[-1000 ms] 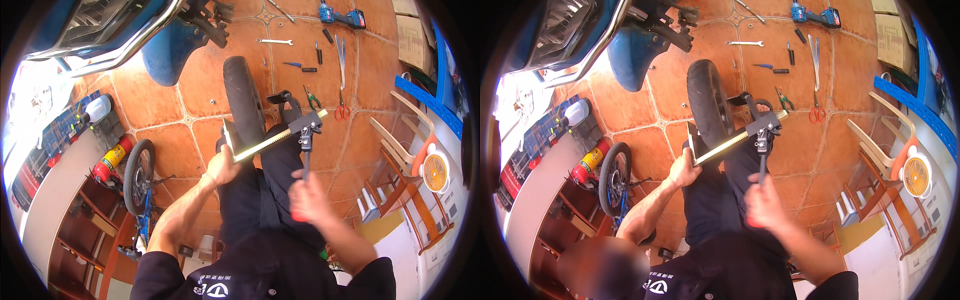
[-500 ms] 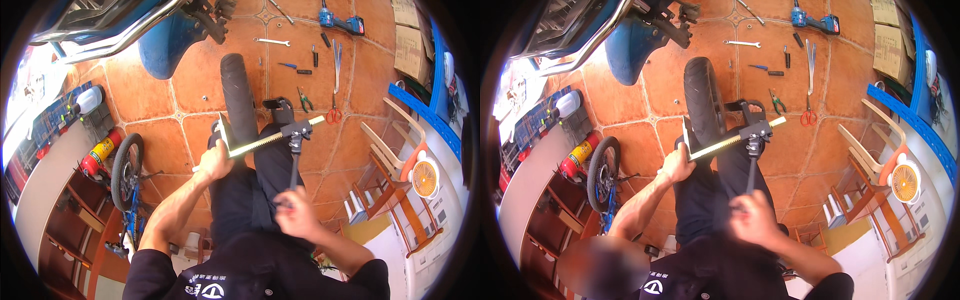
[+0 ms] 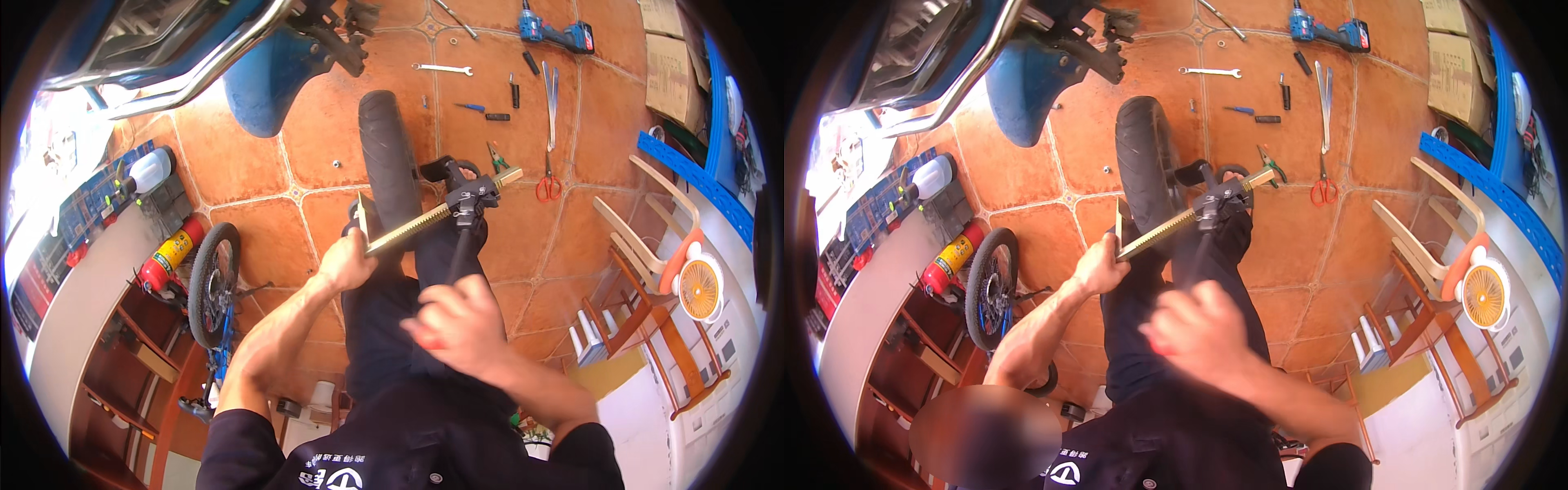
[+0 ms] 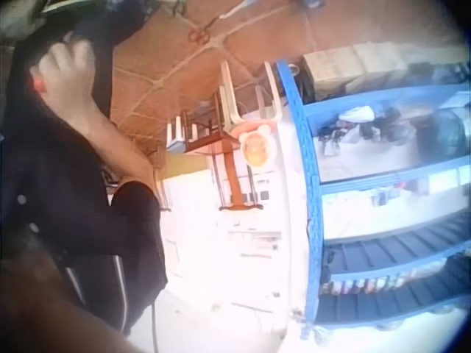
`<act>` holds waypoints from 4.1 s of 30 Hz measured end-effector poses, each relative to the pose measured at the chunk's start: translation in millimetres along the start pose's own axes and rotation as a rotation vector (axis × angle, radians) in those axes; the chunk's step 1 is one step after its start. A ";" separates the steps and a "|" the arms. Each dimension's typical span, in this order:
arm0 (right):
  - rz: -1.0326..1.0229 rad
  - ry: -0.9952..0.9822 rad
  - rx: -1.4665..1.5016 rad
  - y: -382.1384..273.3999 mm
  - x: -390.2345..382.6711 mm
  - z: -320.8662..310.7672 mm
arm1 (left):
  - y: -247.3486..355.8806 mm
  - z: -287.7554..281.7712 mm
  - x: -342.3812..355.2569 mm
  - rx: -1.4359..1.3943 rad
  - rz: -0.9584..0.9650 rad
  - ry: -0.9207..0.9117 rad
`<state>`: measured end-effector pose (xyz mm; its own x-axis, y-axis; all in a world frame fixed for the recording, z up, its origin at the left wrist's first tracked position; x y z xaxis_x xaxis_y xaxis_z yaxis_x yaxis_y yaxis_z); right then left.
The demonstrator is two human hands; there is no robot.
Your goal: The person removes a tire from a scooter wheel using a tire changing tool, then installs a new tire onto the rim using tire levers and a rubber mallet. The person works in a workshop with tiled flooring and various tools visible.
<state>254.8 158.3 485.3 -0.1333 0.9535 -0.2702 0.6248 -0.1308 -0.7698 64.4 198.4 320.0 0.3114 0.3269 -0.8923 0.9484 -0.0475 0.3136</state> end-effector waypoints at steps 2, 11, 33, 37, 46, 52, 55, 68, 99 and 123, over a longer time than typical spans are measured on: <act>-0.046 0.082 0.061 -14.1 13.1 -0.8 | 1.3 -14.1 3.4 0.025 0.022 0.011; -0.219 0.262 1.006 42.4 23.6 -57.0 | -20.6 -48.7 6.3 -0.076 -0.040 -0.509; -0.181 -0.144 0.581 7.3 44.3 -15.8 | -5.9 -38.2 6.6 0.206 -0.028 -0.287; -0.092 0.271 0.605 8.2 49.7 -16.5 | 12.4 -41.3 12.2 0.205 -0.002 -0.318; -0.174 0.089 0.701 7.3 56.0 -19.2 | 10.5 -43.3 14.1 0.139 -0.032 -0.291; -0.028 0.233 0.115 -17.5 70.0 85.8 | 35.9 -51.5 10.6 0.158 0.026 -0.295; -0.048 0.039 0.154 -17.7 72.1 94.1 | 15.1 -47.2 17.9 0.206 0.022 -0.305; -0.153 0.049 0.450 -15.7 46.1 51.4 | 14.2 -33.8 16.9 0.242 0.071 -0.298; -0.260 0.264 0.917 14.4 40.3 -18.2 | 15.0 -42.4 24.0 0.304 -0.025 -0.269; -0.214 0.372 0.417 -36.2 47.6 90.4 | 8.3 -30.1 17.6 0.268 0.024 -0.181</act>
<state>156.3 183.9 448.0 0.1023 0.9916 0.0787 0.2492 0.0511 -0.9671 76.0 232.2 316.7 0.3166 0.1505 -0.9366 0.9152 -0.3081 0.2598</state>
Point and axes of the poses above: each hand's wrist, its own x-axis towards the middle knuckle, its own z-axis out of the palm, y = z × x, the point moved 5 cm from there along x, towards the middle knuckle, and after that the axes turned 5 degrees about x, right-handed, at the moved point
